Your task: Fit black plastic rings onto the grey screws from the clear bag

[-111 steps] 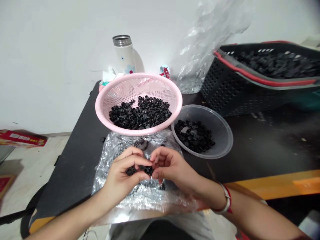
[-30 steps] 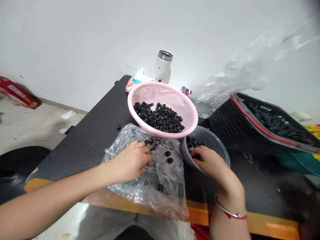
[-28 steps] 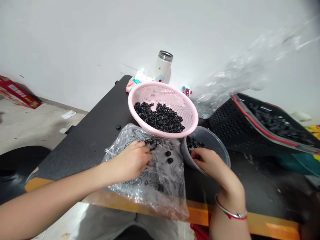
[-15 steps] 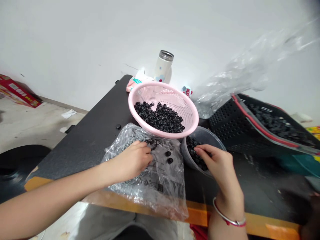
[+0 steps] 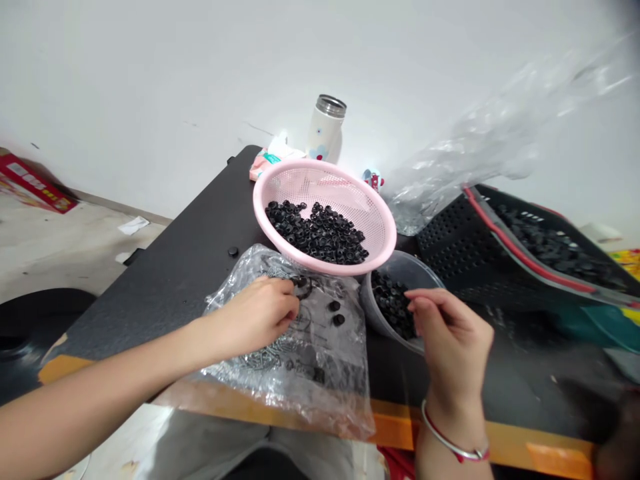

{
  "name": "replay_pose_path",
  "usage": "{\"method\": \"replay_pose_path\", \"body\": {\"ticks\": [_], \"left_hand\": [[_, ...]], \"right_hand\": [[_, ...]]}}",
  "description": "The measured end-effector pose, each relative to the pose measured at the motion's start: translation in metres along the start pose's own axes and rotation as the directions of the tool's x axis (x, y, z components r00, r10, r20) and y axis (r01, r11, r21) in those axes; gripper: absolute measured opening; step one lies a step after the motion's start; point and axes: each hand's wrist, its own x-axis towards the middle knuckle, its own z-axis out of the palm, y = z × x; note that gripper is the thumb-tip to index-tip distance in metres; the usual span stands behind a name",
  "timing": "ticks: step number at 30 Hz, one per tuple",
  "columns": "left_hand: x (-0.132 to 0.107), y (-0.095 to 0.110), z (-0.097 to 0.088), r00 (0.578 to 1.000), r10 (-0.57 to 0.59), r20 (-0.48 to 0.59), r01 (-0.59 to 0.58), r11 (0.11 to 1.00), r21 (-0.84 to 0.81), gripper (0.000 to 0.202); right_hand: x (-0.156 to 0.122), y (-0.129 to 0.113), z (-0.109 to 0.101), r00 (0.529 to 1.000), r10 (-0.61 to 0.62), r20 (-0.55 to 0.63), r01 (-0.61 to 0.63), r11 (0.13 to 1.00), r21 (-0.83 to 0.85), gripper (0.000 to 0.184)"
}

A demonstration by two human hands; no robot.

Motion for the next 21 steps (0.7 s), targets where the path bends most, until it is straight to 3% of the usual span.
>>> {"method": "replay_pose_path", "body": {"ticks": [1,3,5,7,10,14,18,21], "left_hand": [[0.000,-0.001,0.000,1.000,-0.007,-0.008,0.007,1.000,-0.012,0.017],[0.000,-0.002,0.001,1.000,-0.015,-0.016,0.014,0.999,-0.045,0.017],[0.001,-0.004,0.002,1.000,-0.024,-0.016,0.023,0.997,-0.076,0.015],[0.001,-0.003,0.001,0.999,-0.045,-0.012,0.043,0.993,-0.105,0.014],[0.002,0.000,-0.001,0.996,-0.090,-0.019,0.086,0.983,-0.160,0.013],[0.000,0.005,-0.004,0.990,-0.127,-0.069,0.106,0.962,-0.250,0.014],[-0.002,0.009,-0.006,0.978,-0.126,-0.166,0.072,0.952,-0.297,0.016],[-0.003,0.012,-0.006,0.970,-0.112,-0.216,0.037,0.946,-0.322,0.018]], "right_hand": [[-0.005,-0.004,0.004,0.999,0.013,0.047,-0.019,0.993,0.116,0.016],[-0.015,-0.011,0.016,0.967,0.013,0.254,-0.090,0.952,0.292,0.020],[-0.023,-0.014,0.032,0.875,0.027,0.483,-0.231,0.900,0.369,0.025],[-0.030,-0.014,0.048,0.771,0.075,0.632,-0.416,0.811,0.411,0.030],[-0.035,-0.010,0.068,0.679,0.153,0.718,-0.631,0.620,0.465,0.037],[-0.035,-0.007,0.075,0.581,0.209,0.787,-0.790,0.378,0.483,0.035],[-0.031,-0.007,0.072,0.553,0.231,0.801,-0.832,0.213,0.513,0.028],[-0.029,-0.006,0.070,0.518,0.200,0.832,-0.855,0.099,0.509,0.038]]}}
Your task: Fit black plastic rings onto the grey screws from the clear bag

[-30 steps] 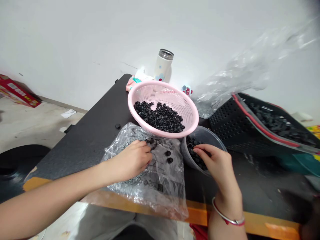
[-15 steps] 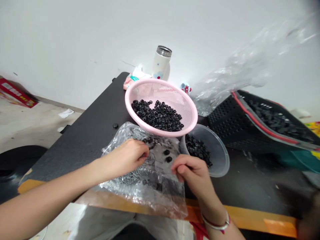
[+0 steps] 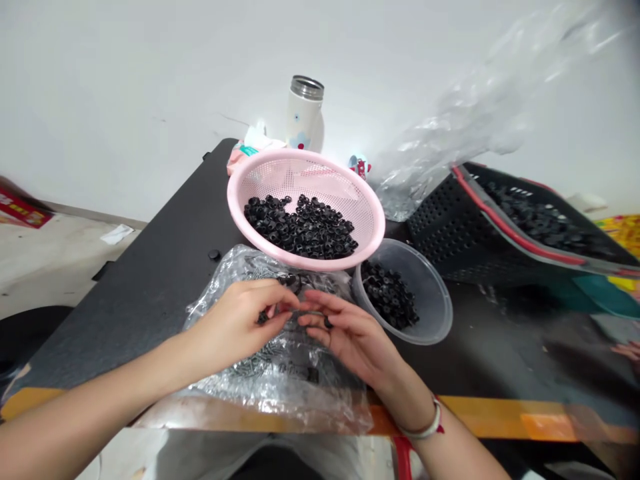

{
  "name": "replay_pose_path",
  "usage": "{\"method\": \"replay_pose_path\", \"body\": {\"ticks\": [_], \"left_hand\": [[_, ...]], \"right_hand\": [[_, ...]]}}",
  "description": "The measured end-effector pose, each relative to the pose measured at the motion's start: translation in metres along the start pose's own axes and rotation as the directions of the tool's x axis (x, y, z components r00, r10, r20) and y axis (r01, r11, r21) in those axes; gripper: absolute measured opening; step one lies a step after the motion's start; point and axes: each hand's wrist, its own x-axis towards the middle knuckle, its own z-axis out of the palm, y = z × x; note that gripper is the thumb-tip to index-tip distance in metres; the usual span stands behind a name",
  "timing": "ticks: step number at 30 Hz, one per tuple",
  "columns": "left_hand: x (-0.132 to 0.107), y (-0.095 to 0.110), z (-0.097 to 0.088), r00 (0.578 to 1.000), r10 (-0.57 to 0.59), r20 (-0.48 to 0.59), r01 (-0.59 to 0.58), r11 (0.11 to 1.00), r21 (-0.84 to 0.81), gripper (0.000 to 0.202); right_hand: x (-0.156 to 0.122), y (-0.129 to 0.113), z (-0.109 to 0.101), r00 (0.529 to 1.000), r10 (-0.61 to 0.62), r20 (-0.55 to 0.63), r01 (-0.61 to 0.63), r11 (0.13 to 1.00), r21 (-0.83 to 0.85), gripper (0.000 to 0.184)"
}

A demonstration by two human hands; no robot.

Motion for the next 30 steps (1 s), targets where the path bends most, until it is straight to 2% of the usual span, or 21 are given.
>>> {"method": "replay_pose_path", "body": {"ticks": [2,4,12,19,24,26,30], "left_hand": [[-0.001,0.002,0.000,1.000,0.021,-0.011,-0.021,1.000,-0.022,0.019],[-0.002,0.004,0.001,0.999,0.035,-0.014,-0.035,0.998,-0.045,0.021],[-0.005,0.006,0.005,0.998,0.069,0.005,-0.068,0.990,-0.120,0.020],[-0.006,0.008,0.005,0.997,0.015,-0.072,-0.015,1.000,-0.007,0.015],[-0.005,0.010,0.004,0.998,0.004,-0.056,-0.004,1.000,0.005,0.013],[-0.005,0.010,0.004,0.999,-0.001,-0.048,0.001,1.000,0.003,0.013],[-0.006,0.013,0.004,1.000,-0.013,-0.012,0.013,1.000,-0.005,0.015]], "right_hand": [[0.000,0.000,-0.001,0.999,0.021,0.031,-0.022,0.999,0.029,0.049],[0.000,0.001,-0.001,0.999,0.022,0.035,-0.022,1.000,0.013,0.051],[-0.002,0.013,0.004,0.992,-0.116,0.054,0.125,0.960,-0.250,0.016],[-0.006,0.016,0.004,0.976,-0.207,0.071,0.219,0.900,-0.378,0.011],[-0.006,0.012,0.006,0.950,-0.304,0.067,0.294,0.807,-0.513,0.005],[-0.005,0.012,0.007,0.956,-0.290,0.049,0.276,0.827,-0.489,0.006],[-0.004,0.015,0.009,0.975,-0.220,-0.015,0.203,0.924,-0.325,0.020]]}}
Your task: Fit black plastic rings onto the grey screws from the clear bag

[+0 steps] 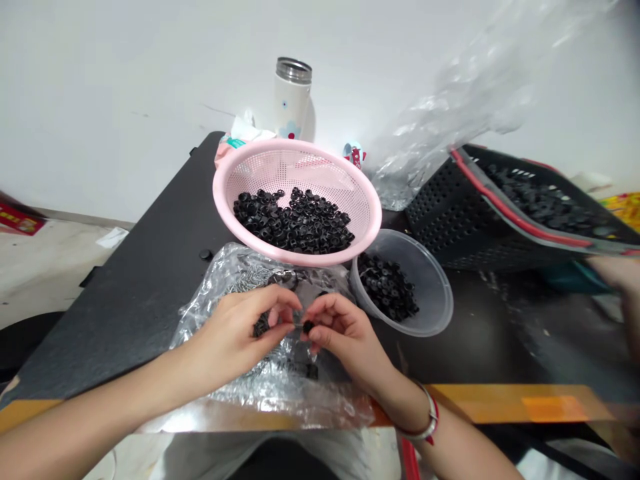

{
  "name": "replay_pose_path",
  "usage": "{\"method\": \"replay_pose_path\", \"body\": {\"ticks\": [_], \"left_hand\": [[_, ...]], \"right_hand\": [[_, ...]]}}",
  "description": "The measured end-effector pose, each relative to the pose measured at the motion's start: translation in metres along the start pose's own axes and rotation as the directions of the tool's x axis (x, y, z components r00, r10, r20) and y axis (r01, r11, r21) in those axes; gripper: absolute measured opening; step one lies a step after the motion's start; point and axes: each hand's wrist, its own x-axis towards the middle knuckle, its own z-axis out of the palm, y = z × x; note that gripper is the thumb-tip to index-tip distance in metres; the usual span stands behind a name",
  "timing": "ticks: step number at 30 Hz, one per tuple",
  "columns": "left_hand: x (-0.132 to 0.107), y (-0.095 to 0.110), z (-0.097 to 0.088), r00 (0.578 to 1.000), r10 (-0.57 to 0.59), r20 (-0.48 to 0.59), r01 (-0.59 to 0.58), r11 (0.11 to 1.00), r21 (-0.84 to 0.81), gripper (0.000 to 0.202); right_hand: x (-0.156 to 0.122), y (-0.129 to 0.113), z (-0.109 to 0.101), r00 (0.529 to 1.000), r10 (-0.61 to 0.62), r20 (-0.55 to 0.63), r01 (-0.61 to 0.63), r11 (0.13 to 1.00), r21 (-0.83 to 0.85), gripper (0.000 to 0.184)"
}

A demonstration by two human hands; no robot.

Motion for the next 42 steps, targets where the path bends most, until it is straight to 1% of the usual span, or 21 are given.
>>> {"method": "replay_pose_path", "body": {"ticks": [3,8,13,20,27,29,30,33,35,37,39,42], "left_hand": [[-0.001,0.001,0.000,0.999,-0.013,0.034,0.013,1.000,-0.002,0.017],[-0.003,0.002,0.001,0.999,0.020,0.039,-0.020,1.000,0.005,0.017],[-0.004,0.004,0.002,0.998,0.054,0.023,-0.055,0.998,0.042,0.019],[-0.006,0.000,0.006,0.986,0.162,-0.035,-0.158,0.983,0.094,0.017],[-0.007,-0.001,0.007,0.985,0.171,-0.038,-0.167,0.982,0.086,0.017],[-0.008,-0.001,0.007,0.984,0.176,-0.033,-0.173,0.981,0.086,0.019],[-0.008,-0.001,0.008,0.983,0.184,-0.021,-0.181,0.979,0.088,0.019],[-0.009,-0.003,0.009,0.977,0.212,0.029,-0.213,0.972,0.096,0.017],[-0.009,-0.004,0.009,0.975,0.218,0.045,-0.222,0.970,0.099,0.015],[-0.008,-0.006,0.006,0.975,0.218,0.049,-0.222,0.970,0.103,0.013],[-0.006,-0.005,0.000,0.977,0.204,0.063,-0.210,0.970,0.123,0.013],[0.001,-0.001,-0.016,0.983,0.183,0.034,-0.186,0.964,0.191,0.029]], "right_hand": [[0.000,0.001,0.002,1.000,-0.005,-0.017,0.005,0.999,0.032,0.023],[-0.001,-0.002,0.004,0.998,-0.046,-0.042,0.044,0.999,-0.031,0.018],[-0.002,-0.002,0.006,0.997,-0.029,-0.076,0.024,0.998,-0.066,0.017],[-0.001,-0.001,0.005,0.997,-0.032,-0.075,0.030,0.999,-0.022,0.019],[-0.003,0.000,0.006,0.998,-0.012,-0.061,0.011,1.000,-0.015,0.020],[-0.003,0.001,0.006,0.997,-0.052,-0.057,0.048,0.996,-0.075,0.019],[-0.004,0.002,0.005,0.994,-0.094,-0.057,0.085,0.986,-0.140,0.017],[-0.004,0.004,0.004,0.971,-0.235,-0.030,0.206,0.901,-0.382,0.011],[-0.004,0.005,0.004,0.964,-0.267,-0.016,0.232,0.865,-0.446,0.008],[-0.003,0.006,0.004,0.970,-0.240,-0.030,0.210,0.898,-0.387,0.010],[0.000,0.006,0.004,0.985,-0.170,-0.045,0.154,0.957,-0.247,0.016],[0.003,0.004,0.004,0.997,-0.070,-0.036,0.068,0.996,-0.057,0.024]]}}
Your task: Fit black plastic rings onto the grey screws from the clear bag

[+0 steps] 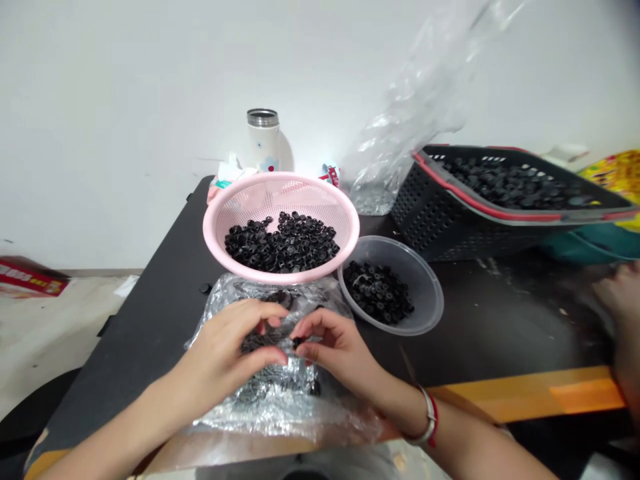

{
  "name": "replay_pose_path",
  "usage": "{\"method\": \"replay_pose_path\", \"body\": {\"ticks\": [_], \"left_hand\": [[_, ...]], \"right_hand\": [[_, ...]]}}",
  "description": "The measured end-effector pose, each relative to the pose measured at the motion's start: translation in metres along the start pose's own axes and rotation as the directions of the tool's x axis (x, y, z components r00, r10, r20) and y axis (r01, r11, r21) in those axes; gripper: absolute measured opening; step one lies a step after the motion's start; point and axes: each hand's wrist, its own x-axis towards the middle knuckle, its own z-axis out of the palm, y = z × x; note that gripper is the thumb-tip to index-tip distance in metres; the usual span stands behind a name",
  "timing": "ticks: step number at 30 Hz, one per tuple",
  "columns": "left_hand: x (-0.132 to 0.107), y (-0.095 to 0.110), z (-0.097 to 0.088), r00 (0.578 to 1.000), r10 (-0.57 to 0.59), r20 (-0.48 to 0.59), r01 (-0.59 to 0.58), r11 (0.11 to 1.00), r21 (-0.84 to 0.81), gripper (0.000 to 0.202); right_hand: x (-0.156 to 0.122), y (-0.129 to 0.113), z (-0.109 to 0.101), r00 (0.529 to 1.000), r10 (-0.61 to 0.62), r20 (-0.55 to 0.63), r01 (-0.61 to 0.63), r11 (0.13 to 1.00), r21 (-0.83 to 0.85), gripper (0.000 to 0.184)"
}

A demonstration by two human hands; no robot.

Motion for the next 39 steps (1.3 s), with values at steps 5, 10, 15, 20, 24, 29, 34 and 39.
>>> {"method": "replay_pose_path", "body": {"ticks": [5,10,15,20,24,29,34,39], "left_hand": [[0.044,-0.012,-0.032,0.999,-0.046,-0.020,0.049,0.980,0.193,0.020],[0.108,-0.051,-0.044,0.970,-0.097,0.223,0.009,0.930,0.368,0.025],[0.132,-0.074,-0.037,0.949,-0.114,0.293,0.002,0.934,0.358,0.011],[0.117,-0.058,-0.039,0.970,-0.144,0.197,0.085,0.956,0.282,0.013],[0.081,-0.023,-0.032,0.983,-0.180,0.017,0.177,0.939,-0.293,0.014],[0.035,0.001,-0.007,0.978,-0.192,0.088,0.205,0.772,-0.602,0.011],[0.014,-0.010,0.012,0.953,-0.265,0.149,0.284,0.599,-0.749,0.016],[0.008,-0.012,0.023,0.904,-0.365,0.224,0.379,0.436,-0.817,0.028]], "right_hand": [[0.002,0.001,-0.002,0.999,-0.036,0.011,0.036,0.999,0.019,0.021],[0.004,0.007,-0.005,0.997,-0.069,0.029,0.069,0.998,-0.011,0.016],[0.004,0.006,-0.007,0.998,-0.050,0.034,0.052,0.998,-0.038,0.014],[0.001,0.003,-0.006,0.998,-0.049,0.039,0.051,0.997,-0.056,0.015],[-0.001,0.000,-0.007,0.997,-0.069,0.037,0.071,0.997,-0.040,0.015],[-0.005,-0.005,-0.006,0.988,-0.143,0.067,0.143,0.990,-0.004,0.015],[-0.006,-0.003,-0.004,0.972,-0.231,0.043,0.230,0.973,0.035,0.019],[-0.007,-0.002,-0.007,0.924,-0.381,-0.029,0.371,0.914,-0.166,0.015]]}}
